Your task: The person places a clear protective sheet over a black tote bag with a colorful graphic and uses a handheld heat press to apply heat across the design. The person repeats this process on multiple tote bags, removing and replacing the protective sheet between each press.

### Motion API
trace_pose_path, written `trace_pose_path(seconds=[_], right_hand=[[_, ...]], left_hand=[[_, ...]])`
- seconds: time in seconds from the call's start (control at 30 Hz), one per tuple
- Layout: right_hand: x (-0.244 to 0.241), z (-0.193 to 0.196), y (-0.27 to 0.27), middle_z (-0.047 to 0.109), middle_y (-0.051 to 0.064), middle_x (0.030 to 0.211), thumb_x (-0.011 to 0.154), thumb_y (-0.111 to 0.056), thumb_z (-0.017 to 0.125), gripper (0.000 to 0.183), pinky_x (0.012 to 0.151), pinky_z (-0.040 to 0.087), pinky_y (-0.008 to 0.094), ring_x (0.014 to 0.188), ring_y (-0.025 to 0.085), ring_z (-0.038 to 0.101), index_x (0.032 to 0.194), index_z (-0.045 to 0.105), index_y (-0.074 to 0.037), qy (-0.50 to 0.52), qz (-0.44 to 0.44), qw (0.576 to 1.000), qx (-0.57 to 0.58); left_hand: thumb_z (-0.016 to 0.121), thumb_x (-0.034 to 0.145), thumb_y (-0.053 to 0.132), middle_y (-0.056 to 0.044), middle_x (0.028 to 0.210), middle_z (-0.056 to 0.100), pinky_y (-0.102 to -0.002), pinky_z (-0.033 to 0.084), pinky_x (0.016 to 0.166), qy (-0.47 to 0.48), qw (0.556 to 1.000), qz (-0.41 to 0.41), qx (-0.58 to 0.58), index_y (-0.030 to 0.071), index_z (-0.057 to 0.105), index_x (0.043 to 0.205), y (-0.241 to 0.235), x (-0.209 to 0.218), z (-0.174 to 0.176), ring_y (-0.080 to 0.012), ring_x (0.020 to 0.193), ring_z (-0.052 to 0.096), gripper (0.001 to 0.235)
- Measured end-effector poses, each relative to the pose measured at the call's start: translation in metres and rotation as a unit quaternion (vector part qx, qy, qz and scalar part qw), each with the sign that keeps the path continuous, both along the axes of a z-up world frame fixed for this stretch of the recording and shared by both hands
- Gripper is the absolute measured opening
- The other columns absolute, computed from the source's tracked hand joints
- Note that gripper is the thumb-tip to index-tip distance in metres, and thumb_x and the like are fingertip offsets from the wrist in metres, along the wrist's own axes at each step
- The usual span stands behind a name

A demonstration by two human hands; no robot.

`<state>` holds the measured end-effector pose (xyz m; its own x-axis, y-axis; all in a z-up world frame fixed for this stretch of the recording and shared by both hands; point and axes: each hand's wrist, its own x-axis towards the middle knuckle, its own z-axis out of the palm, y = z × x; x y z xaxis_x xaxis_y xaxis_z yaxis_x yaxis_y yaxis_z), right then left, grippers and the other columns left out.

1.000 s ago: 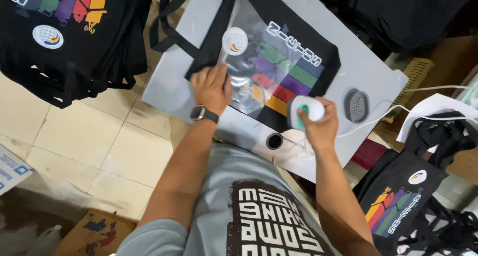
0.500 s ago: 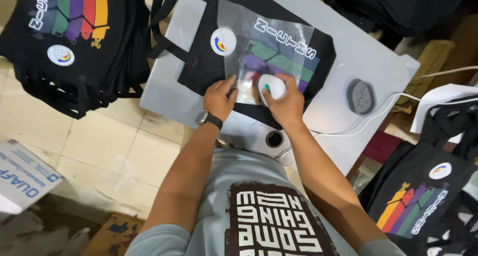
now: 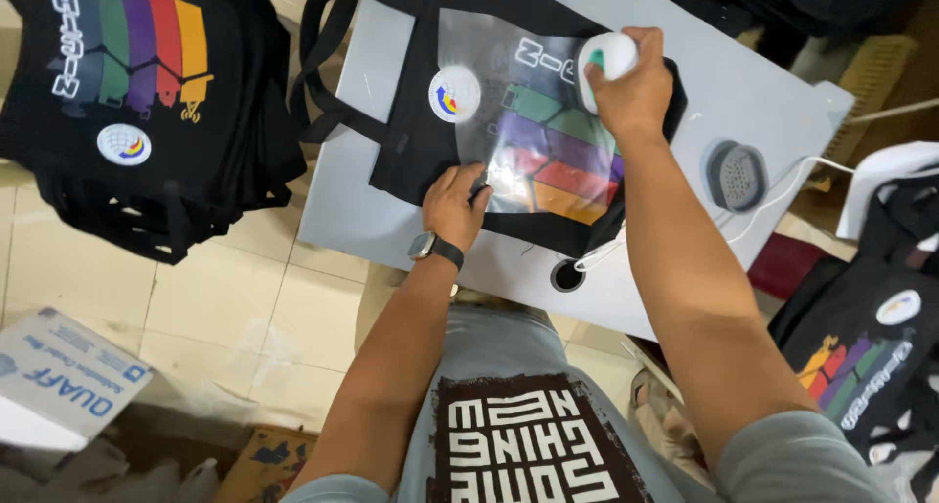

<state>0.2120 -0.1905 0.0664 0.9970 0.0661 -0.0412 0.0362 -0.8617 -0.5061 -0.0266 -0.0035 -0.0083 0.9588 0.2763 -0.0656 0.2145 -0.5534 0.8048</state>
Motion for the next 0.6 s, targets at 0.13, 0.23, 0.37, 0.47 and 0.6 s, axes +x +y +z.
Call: trace_pose_path(seconds=[0.13,0.23,0.37,0.47,0.6], right_hand=[[-0.059,0.025,-0.026,0.072,0.020,0.111,0.077,-0.024,0.088,0.054,0.095,0.053,0.056,0.112,0.046,0.067,0.122,0.060,-0.015,0.068,0.024,0.997,0.034],[-0.109,0.060,-0.078,0.073,0.010,0.115,0.070,-0.022,0.094,0.057,0.101,0.051,0.049,0.116,0.038,0.067,0.122,0.070,-0.020,0.075,0.011,0.995,0.061],[-0.141,0.087,-0.201,0.072,0.014,0.118,0.071,-0.018,0.094,0.058,0.106,0.047,0.051,0.119,0.040,0.065,0.124,0.072,-0.014,0.058,-0.018,0.997,0.040],[-0.126,0.090,-0.268,0.071,0.020,0.119,0.078,-0.014,0.091,0.054,0.102,0.049,0.055,0.117,0.044,0.064,0.128,0.071,-0.010,0.007,-0.039,0.998,-0.047],[-0.087,0.072,-0.299,0.071,0.011,0.121,0.084,-0.017,0.093,0.051,0.103,0.049,0.050,0.118,0.038,0.066,0.130,0.071,-0.015,-0.039,-0.025,0.998,-0.042]], left_hand=[[0.084,0.080,0.016,-0.003,0.094,0.067,-0.039,0.057,0.077,-0.040,0.999,0.022,0.005,0.019,0.073,0.114,-0.003,0.002,-0.013,-0.0267,0.084,0.070,0.037],[0.086,0.080,0.014,-0.006,0.092,0.070,-0.040,0.058,0.074,-0.055,0.998,0.019,-0.023,0.016,0.074,0.112,0.010,0.005,-0.009,-0.0297,0.084,0.071,0.034],[0.085,0.080,0.010,-0.008,0.093,0.073,-0.038,0.059,0.075,-0.051,0.994,0.031,-0.096,0.014,0.075,0.111,0.013,0.004,-0.020,-0.0326,0.088,0.072,0.033],[0.083,0.080,0.010,-0.004,0.098,0.078,-0.035,0.061,0.080,0.026,0.987,0.084,-0.132,0.021,0.079,0.111,0.013,0.008,-0.026,-0.0274,0.093,0.075,0.033],[0.073,0.086,0.002,-0.006,0.107,0.078,-0.030,0.062,0.081,0.056,0.961,0.143,-0.230,0.023,0.075,0.116,0.013,0.006,-0.028,-0.0195,0.094,0.074,0.037]])
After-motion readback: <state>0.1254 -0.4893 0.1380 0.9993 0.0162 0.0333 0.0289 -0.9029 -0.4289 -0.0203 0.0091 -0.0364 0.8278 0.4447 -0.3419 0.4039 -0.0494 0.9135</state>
